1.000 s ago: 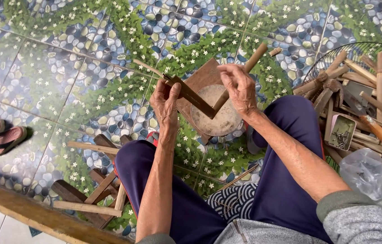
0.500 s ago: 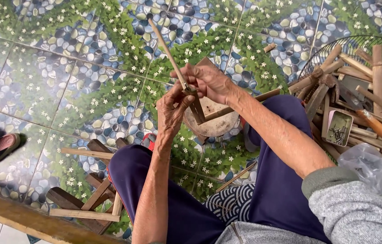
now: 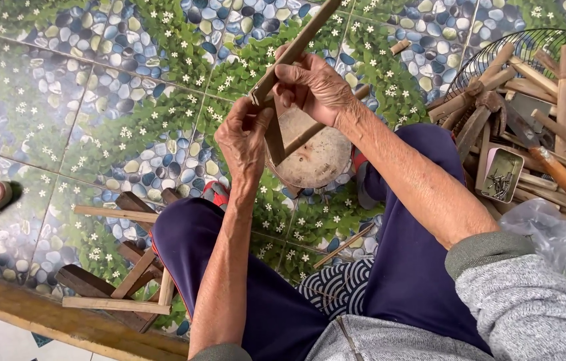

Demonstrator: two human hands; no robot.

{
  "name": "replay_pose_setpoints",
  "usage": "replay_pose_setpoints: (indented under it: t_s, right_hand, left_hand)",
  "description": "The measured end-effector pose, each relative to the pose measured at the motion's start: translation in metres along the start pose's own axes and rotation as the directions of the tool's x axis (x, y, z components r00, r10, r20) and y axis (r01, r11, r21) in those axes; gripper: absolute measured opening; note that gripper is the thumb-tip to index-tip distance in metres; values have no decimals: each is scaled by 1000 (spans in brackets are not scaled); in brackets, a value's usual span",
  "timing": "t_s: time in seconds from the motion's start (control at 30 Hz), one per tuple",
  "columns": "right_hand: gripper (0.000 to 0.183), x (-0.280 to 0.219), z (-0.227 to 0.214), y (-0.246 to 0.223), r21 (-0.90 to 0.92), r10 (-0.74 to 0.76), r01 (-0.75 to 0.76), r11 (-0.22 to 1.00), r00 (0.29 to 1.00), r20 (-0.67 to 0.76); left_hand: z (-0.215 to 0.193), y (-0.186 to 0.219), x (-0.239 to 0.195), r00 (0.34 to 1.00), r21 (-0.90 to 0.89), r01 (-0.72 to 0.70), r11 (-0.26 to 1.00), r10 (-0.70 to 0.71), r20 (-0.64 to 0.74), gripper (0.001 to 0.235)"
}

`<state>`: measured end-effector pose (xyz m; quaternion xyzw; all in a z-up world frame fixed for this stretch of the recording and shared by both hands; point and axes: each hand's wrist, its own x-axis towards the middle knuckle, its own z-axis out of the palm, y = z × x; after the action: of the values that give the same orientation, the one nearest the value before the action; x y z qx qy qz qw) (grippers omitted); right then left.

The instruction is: The person assembles a small wooden frame by hand, fitting together four pieces of wood into a rectangular shape. They repeatedly adjust the joints and test the fit of the pieces.

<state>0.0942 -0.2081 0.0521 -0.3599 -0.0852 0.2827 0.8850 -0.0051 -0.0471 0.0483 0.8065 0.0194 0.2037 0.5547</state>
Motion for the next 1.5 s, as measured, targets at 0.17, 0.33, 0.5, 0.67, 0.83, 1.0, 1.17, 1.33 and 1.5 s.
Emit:
replay_pose_setpoints:
  t_s: [0.17,0.33,0.5,0.67,0.83,1.0,1.17,1.33,1.5]
  right_hand:
    - [23,-8,3,6,-113,-96,88,990,993,-74]
    - [21,-15,2,10,-197,-141,124,973,987,-71]
    - [21,-13,-6,13,-200,-158,135,970,982,-103]
    - [21,-14,-8,12,-287,-196,163,944,977,-90]
    - [23,-14,-9,14,-307,-191,167,937,980,-49]
    - [21,-9,-16,26,-240,-188,174,955,981,-38]
    - [21,-12,-25,31,-229,-100,83,970,993,-63]
    - [21,-16,-31,34,-148,-30,16,989,995,-92]
    - [20,-15,-33,37,-158,-35,17,987,993,-111]
  left_hand:
    - [6,-4,0,996,77,17,997,-10,-90,8]
    - [11,-17,2,989,121,37,992,-19,-146,11]
    - [13,-17,3,993,14,54,998,-52,-104,7]
    - [15,-20,5,994,-42,80,996,-83,-73,10]
    - [15,-25,5,992,-23,87,996,-89,-85,12]
    - [15,-33,5,990,18,121,992,-119,-81,7]
    - [20,-54,-2,979,-6,192,981,-192,-70,9]
    - [18,-51,-5,978,-24,205,978,-206,-40,9]
    - [16,-50,-4,979,-1,204,979,-204,-18,9]
